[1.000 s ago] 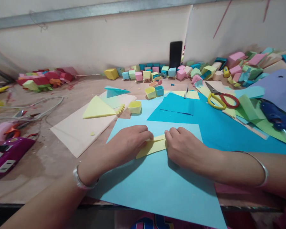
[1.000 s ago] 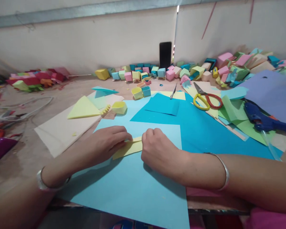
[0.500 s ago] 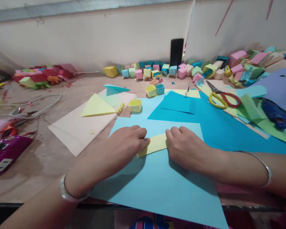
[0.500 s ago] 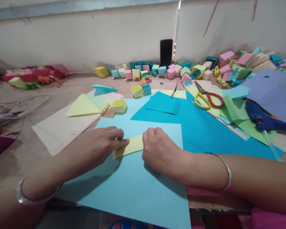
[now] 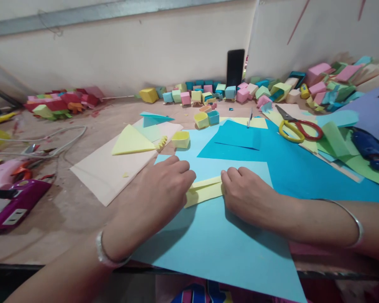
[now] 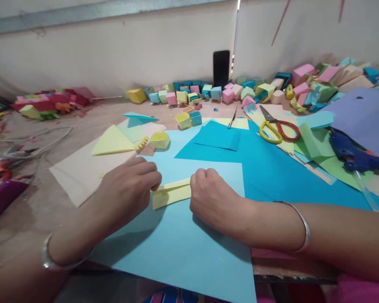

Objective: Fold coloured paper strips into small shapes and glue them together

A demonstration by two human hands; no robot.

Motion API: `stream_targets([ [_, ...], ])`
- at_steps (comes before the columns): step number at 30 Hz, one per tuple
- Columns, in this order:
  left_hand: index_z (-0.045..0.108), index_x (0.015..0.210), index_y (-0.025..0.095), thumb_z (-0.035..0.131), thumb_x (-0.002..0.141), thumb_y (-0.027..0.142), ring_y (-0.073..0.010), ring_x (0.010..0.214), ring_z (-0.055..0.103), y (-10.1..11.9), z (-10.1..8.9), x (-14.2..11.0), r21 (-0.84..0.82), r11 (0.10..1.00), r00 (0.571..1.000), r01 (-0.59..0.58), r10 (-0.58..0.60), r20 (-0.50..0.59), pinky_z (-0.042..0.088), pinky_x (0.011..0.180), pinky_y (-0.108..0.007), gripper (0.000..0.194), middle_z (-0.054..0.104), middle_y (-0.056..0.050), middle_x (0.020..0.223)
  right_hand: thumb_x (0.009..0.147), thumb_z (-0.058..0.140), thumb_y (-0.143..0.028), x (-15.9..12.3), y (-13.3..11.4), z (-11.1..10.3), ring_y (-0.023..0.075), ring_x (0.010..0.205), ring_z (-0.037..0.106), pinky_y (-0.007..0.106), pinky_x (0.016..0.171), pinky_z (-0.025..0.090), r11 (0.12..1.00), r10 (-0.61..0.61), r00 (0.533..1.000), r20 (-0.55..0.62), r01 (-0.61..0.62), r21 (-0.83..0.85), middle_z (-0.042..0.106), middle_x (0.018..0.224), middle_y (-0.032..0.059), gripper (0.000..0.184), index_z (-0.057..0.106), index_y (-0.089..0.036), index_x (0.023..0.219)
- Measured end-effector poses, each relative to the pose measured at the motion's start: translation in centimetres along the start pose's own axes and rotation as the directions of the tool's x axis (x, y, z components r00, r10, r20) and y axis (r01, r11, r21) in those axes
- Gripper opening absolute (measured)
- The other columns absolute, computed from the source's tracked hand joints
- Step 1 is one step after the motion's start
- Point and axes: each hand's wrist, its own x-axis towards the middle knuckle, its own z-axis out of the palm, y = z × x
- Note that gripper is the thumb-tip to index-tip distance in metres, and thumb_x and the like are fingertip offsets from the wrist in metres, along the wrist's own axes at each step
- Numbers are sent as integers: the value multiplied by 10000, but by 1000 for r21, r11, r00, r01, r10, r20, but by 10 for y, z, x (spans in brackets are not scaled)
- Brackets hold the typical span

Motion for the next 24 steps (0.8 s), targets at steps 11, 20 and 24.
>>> stream_targets([
  [11,638,1135,179,409,986,175,-233,900,513,28,16,19,-7,988,976,-157,156,149,395,772,-379,273,621,-75,950,778,496,-38,0,1,-1,181,643,409,333,529,165,1000,-3,1000,4,3,4,534,724,98,185,639,-133,709],
  [20,675,770,175,559,823,47,-247,818,534,27,-20,8,132,983,935,-130,77,346,344,686,-390,180,628,-45,807,791,502,-48,0,0,1,177,630,390,330,527,150,1000,3,1000,-8,-3,-23,523,732,98,175,626,-135,703],
  [24,642,618,193,540,754,16,-248,737,507,15,-12,-3,165,984,950,-74,19,312,326,661,-393,245,593,-55,688,797,500,-51,0,0,1,182,638,393,332,530,146,1000,11,1000,4,-11,-21,518,721,101,177,622,-134,698],
])
